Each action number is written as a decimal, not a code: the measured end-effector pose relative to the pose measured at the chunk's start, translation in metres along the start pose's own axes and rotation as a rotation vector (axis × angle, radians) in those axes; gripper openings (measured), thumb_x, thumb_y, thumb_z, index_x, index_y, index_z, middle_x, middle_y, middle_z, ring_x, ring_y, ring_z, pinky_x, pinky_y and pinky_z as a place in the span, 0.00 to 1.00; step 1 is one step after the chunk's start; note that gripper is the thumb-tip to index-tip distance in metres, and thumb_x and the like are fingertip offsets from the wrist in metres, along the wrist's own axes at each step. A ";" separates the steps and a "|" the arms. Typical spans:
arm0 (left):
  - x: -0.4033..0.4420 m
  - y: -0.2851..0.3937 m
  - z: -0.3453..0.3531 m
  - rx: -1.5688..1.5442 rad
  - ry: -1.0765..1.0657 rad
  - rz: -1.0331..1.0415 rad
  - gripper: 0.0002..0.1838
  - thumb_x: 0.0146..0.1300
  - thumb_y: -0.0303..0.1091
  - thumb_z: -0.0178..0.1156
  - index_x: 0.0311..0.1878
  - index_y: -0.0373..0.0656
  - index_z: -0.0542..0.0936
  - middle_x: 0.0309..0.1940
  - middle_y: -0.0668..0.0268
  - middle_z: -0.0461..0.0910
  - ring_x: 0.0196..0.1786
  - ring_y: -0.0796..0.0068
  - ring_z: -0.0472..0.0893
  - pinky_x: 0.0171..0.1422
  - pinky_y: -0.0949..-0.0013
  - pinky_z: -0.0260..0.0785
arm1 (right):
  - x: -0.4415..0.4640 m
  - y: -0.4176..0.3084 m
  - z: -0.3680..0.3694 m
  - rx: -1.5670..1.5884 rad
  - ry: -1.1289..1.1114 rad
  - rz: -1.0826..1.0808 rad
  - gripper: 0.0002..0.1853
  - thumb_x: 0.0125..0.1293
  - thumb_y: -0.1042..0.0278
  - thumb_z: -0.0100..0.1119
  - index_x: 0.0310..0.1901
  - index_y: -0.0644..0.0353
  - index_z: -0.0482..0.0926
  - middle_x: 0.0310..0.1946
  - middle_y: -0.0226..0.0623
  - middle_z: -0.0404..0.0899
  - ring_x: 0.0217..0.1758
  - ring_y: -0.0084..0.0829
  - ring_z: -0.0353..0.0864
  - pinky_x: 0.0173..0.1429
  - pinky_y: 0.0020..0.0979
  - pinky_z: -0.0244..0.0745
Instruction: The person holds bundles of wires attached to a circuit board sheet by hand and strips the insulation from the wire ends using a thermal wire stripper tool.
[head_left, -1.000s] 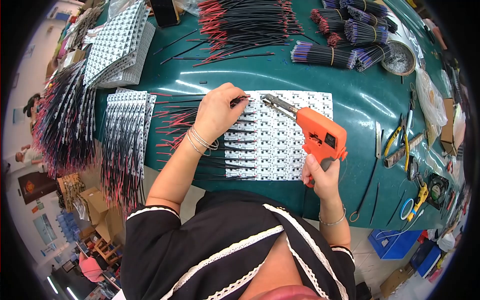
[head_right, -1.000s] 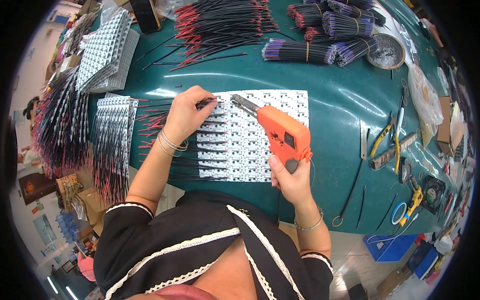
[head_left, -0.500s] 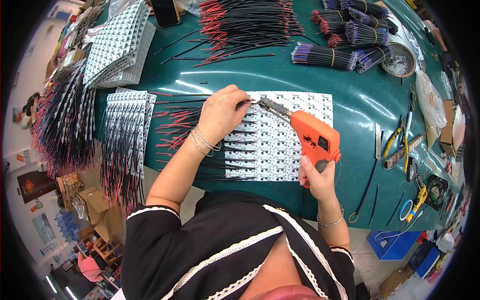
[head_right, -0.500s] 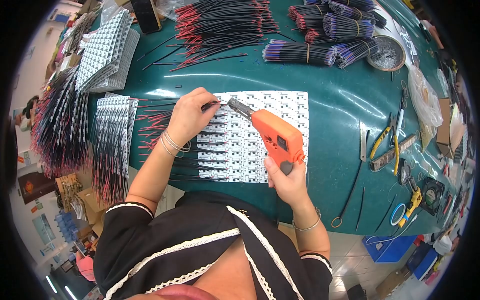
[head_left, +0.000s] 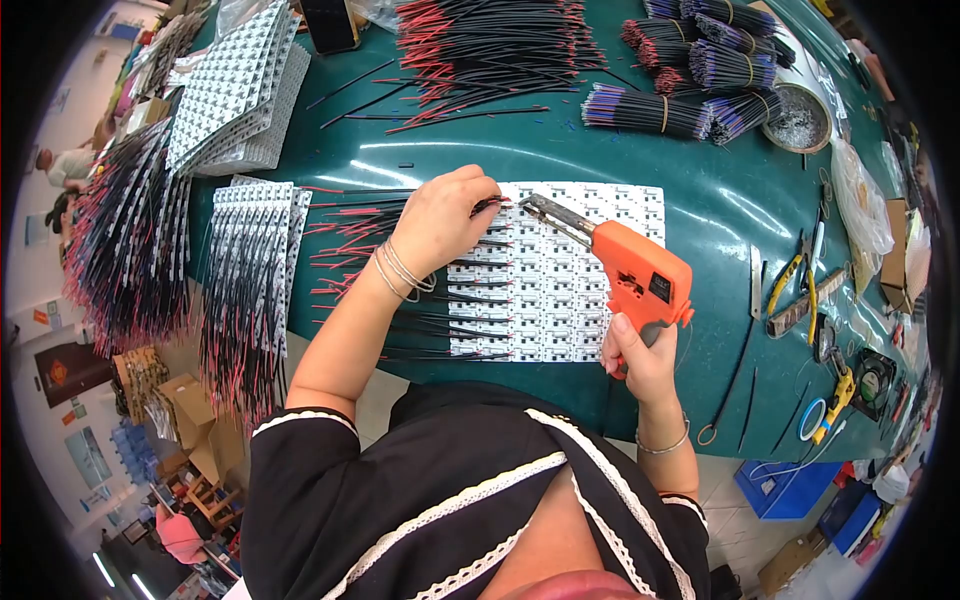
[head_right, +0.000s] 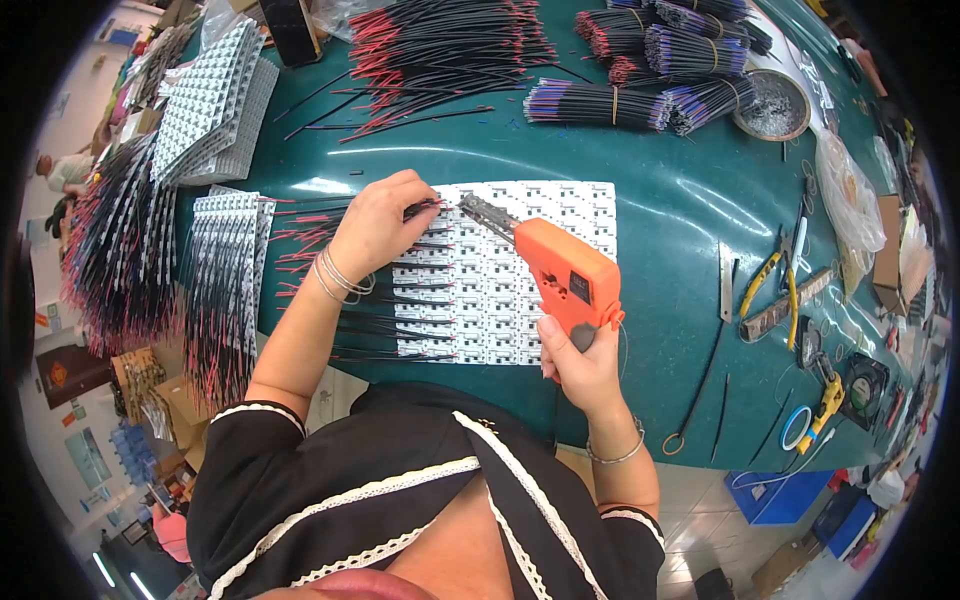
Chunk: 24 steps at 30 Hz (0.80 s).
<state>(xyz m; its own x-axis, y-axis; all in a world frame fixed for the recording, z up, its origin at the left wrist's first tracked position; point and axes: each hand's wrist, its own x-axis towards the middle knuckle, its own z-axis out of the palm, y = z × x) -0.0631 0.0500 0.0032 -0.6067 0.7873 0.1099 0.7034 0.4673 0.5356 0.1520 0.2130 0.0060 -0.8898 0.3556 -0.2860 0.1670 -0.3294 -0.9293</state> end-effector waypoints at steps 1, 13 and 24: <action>0.001 0.000 -0.002 0.002 -0.020 0.012 0.04 0.52 0.28 0.59 0.31 0.38 0.78 0.28 0.61 0.74 0.30 0.58 0.75 0.35 0.63 0.67 | 0.000 0.001 0.000 0.005 -0.003 0.006 0.14 0.63 0.66 0.53 0.42 0.69 0.68 0.11 0.29 0.66 0.11 0.20 0.66 0.16 0.22 0.64; 0.007 -0.001 -0.008 0.069 -0.097 0.106 0.04 0.52 0.28 0.58 0.32 0.41 0.78 0.29 0.63 0.73 0.33 0.58 0.75 0.36 0.61 0.68 | 0.001 0.001 0.002 -0.017 -0.022 0.024 0.10 0.64 0.67 0.53 0.35 0.66 0.68 0.11 0.28 0.65 0.10 0.19 0.65 0.15 0.21 0.63; 0.008 0.001 -0.009 0.114 -0.122 0.105 0.04 0.53 0.28 0.57 0.32 0.42 0.78 0.29 0.64 0.73 0.33 0.59 0.76 0.36 0.62 0.68 | 0.001 0.003 0.002 -0.023 -0.014 0.018 0.10 0.63 0.66 0.53 0.35 0.65 0.68 0.11 0.29 0.65 0.10 0.19 0.65 0.14 0.21 0.62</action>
<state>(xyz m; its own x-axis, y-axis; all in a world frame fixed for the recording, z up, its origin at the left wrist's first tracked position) -0.0705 0.0532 0.0119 -0.4834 0.8737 0.0539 0.8019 0.4173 0.4275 0.1510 0.2109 0.0029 -0.8923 0.3379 -0.2994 0.1922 -0.3157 -0.9292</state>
